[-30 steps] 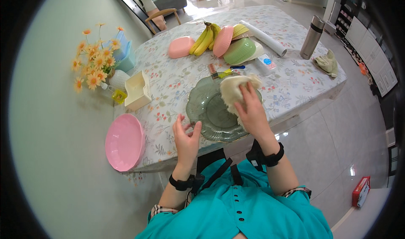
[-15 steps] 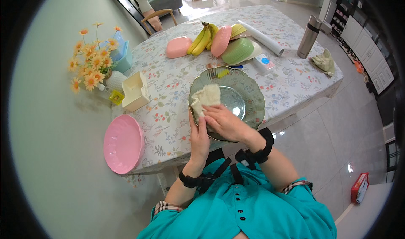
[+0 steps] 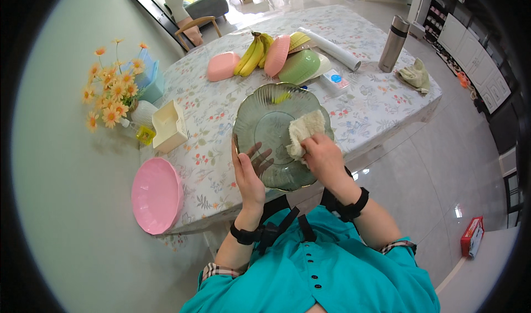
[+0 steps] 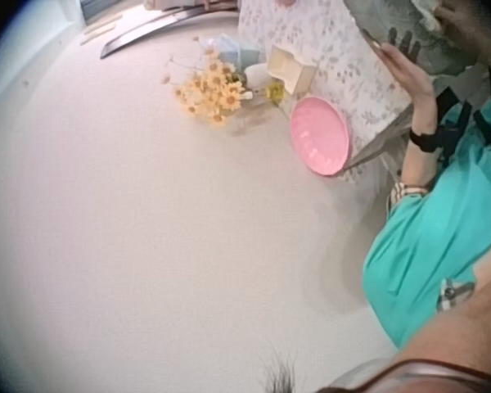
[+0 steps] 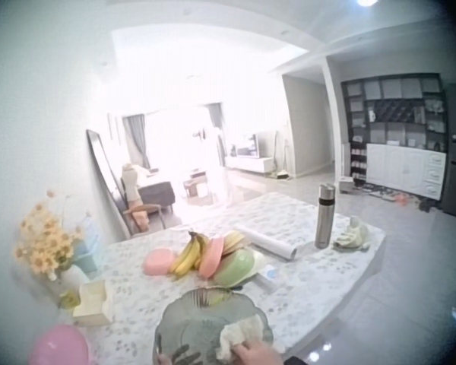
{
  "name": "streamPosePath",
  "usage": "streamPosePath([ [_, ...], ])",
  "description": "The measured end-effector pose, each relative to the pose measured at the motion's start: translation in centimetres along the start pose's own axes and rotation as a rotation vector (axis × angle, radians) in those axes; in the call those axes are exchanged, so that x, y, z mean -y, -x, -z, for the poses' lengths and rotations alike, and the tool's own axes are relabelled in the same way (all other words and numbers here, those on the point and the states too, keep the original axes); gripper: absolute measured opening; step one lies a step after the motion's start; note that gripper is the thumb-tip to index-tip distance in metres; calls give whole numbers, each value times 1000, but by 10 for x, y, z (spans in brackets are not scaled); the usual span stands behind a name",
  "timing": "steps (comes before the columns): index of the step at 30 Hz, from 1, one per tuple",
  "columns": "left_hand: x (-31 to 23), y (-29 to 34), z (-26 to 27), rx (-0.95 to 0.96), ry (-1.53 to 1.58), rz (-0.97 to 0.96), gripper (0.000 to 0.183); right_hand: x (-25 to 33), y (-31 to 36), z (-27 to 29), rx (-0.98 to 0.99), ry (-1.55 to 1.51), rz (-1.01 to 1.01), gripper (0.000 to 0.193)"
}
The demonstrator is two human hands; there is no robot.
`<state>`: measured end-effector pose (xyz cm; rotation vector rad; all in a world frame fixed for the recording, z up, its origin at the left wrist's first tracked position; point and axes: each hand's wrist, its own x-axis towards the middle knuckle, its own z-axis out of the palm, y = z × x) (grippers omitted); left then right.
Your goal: The person wipes a small white plastic container, a glass plate, and a pink plastic bowl using a cloth.
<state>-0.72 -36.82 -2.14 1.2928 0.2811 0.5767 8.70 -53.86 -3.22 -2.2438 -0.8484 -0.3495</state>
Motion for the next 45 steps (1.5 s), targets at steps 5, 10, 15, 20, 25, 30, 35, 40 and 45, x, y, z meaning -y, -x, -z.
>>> streamPosePath([
  [5,-4,4,-4,6,-177,-135,59,48,3,-6,260,-411,134,29],
  [10,-18,14,-19,49,-418,-411,56,57,-53,-4,151,-406,241,27],
  [15,-17,21,-17,168,-248,-308,62,12,-97,-8,-288,-302,268,21],
  [20,-18,19,-17,108,-200,-234,62,-18,-43,-11,-196,-32,52,19],
  [25,-17,18,-19,27,-102,-133,59,20,13,-15,162,-149,-75,22],
  [30,-13,15,-20,-24,-298,-305,57,86,23,-15,12,-662,59,32],
  [35,-13,4,0,-32,-296,-239,56,73,33,2,218,-534,260,39],
  [40,-19,-7,6,44,-30,-86,56,8,36,7,237,-112,473,41],
  [45,-29,-19,6,68,-34,88,57,-23,29,15,96,-12,389,35],
])
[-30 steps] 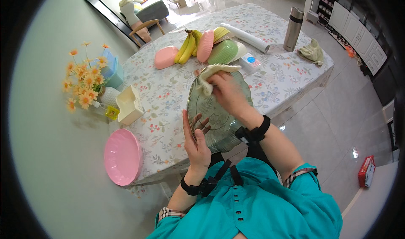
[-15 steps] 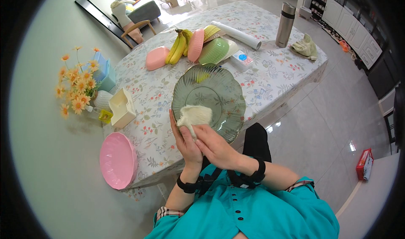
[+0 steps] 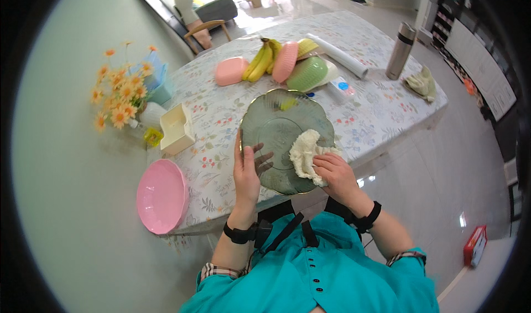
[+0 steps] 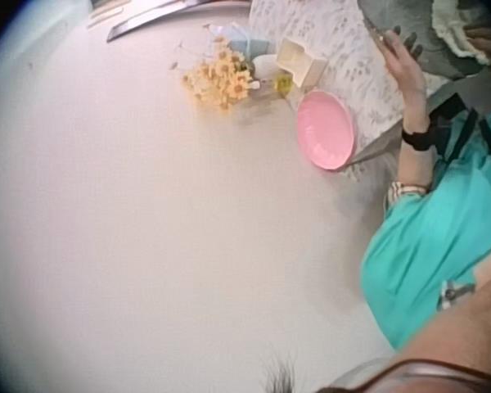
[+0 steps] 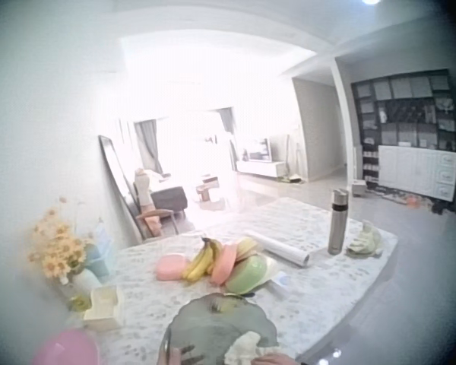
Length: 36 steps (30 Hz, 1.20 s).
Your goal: The person wipes a small white plastic container, a glass plate, and a pink plastic bowl using a cloth.
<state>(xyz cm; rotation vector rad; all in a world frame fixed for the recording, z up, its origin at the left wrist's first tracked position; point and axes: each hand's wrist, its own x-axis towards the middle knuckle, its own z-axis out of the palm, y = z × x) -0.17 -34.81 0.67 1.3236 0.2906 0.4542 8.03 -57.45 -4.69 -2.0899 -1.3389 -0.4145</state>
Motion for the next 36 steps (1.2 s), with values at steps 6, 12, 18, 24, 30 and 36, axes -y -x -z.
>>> streamPosePath([
  [6,4,8,4,61,-300,90,61,5,-8,-14,-173,-116,-82,21],
  [12,20,-3,54,-146,-9,240,50,28,-32,-18,-258,-341,-63,19],
  [18,-6,-26,91,-251,119,218,35,7,-23,-24,-502,-486,-433,18],
  [24,-15,-71,118,-290,77,187,39,-24,-27,-9,-513,-448,-611,25],
  [30,-10,-108,129,-246,83,273,41,-66,-28,-4,-568,-309,-611,30],
  [36,4,-136,140,-246,42,218,39,-81,-29,-2,-500,-231,-623,25],
])
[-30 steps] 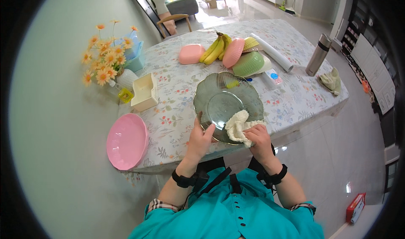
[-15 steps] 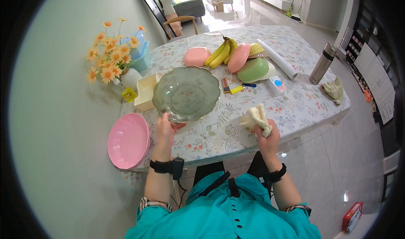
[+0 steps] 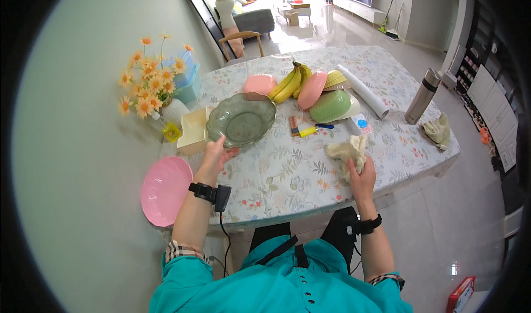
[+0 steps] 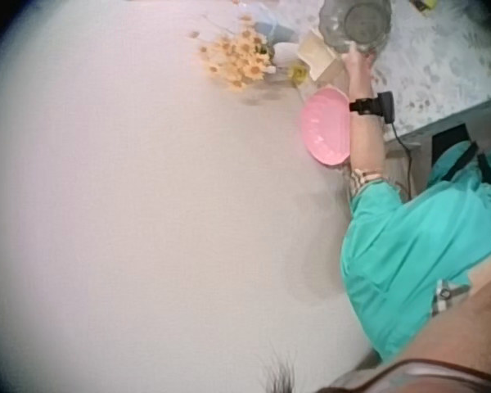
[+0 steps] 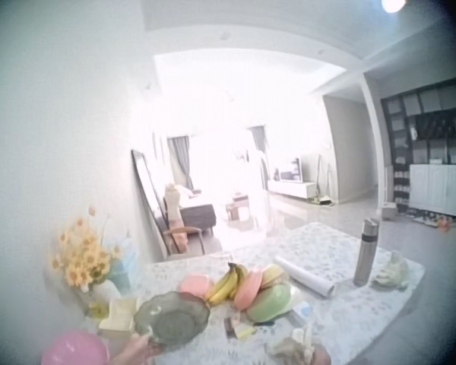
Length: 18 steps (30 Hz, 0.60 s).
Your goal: The person wipes a small white plastic container, a glass plate, and a pink plastic bowl using a cloth.
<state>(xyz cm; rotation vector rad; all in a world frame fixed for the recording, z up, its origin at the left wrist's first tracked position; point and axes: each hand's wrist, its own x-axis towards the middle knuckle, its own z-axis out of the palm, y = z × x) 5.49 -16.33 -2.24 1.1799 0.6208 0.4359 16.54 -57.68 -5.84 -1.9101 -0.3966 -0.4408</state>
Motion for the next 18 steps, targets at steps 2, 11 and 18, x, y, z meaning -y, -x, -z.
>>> streamPosePath([
  [2,-2,-2,4,33,-137,3,42,1,4,1,30,15,-32,22],
  [11,-83,8,-18,39,-1140,192,53,6,3,3,15,-4,18,19],
  [18,-120,-57,-115,283,-1387,-343,44,10,4,4,40,21,35,23],
])
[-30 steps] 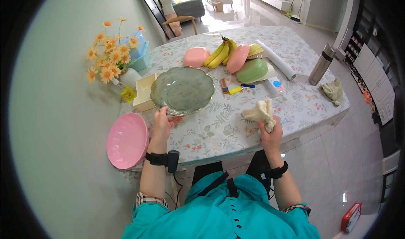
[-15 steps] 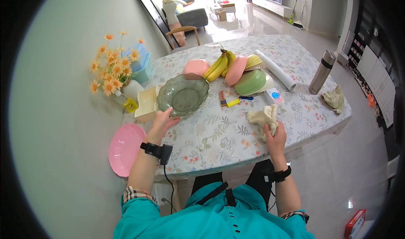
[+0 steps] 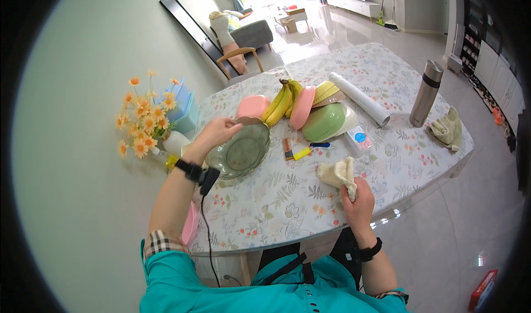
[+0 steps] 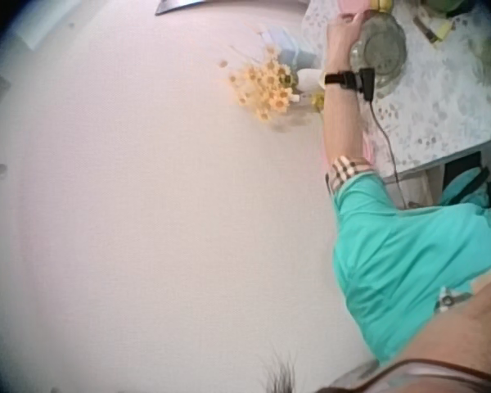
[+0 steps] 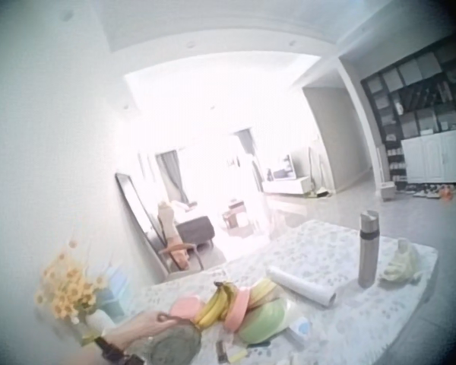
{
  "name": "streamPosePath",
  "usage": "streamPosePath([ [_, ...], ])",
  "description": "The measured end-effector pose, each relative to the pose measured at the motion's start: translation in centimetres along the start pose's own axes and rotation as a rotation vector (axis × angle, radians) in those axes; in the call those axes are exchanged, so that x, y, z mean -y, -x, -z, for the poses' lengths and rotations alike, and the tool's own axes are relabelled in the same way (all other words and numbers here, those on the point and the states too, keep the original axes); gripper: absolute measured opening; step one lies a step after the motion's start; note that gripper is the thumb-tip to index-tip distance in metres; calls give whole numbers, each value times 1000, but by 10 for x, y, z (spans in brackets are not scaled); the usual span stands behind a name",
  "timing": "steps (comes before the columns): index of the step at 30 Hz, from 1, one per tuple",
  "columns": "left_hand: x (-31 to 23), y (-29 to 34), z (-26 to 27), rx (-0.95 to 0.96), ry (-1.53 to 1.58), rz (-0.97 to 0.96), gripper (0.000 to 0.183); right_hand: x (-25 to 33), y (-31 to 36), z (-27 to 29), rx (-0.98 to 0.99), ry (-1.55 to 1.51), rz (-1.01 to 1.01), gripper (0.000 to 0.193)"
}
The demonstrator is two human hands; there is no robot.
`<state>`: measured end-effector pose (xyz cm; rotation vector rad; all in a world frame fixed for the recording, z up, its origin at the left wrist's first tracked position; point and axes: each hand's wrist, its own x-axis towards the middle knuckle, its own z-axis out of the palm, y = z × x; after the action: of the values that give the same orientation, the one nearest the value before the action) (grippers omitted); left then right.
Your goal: The person wipes a small white plastic container, a glass plate, and a pink plastic bowl using a cloth.
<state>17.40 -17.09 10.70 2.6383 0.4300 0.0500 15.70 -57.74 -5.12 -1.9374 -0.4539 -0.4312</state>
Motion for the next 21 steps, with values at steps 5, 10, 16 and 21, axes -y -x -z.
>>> streamPosePath([
  [5,-51,-94,-31,-178,-309,-202,52,2,-3,2,22,18,-8,27],
  [10,-84,-160,-62,-249,-332,-289,60,-2,-3,1,9,32,25,26],
  [16,-98,-196,-95,-222,-341,-289,49,-4,-2,-1,-18,38,20,26],
  [21,-86,-208,-102,-358,-206,-241,26,-6,-1,0,-25,39,33,27],
])
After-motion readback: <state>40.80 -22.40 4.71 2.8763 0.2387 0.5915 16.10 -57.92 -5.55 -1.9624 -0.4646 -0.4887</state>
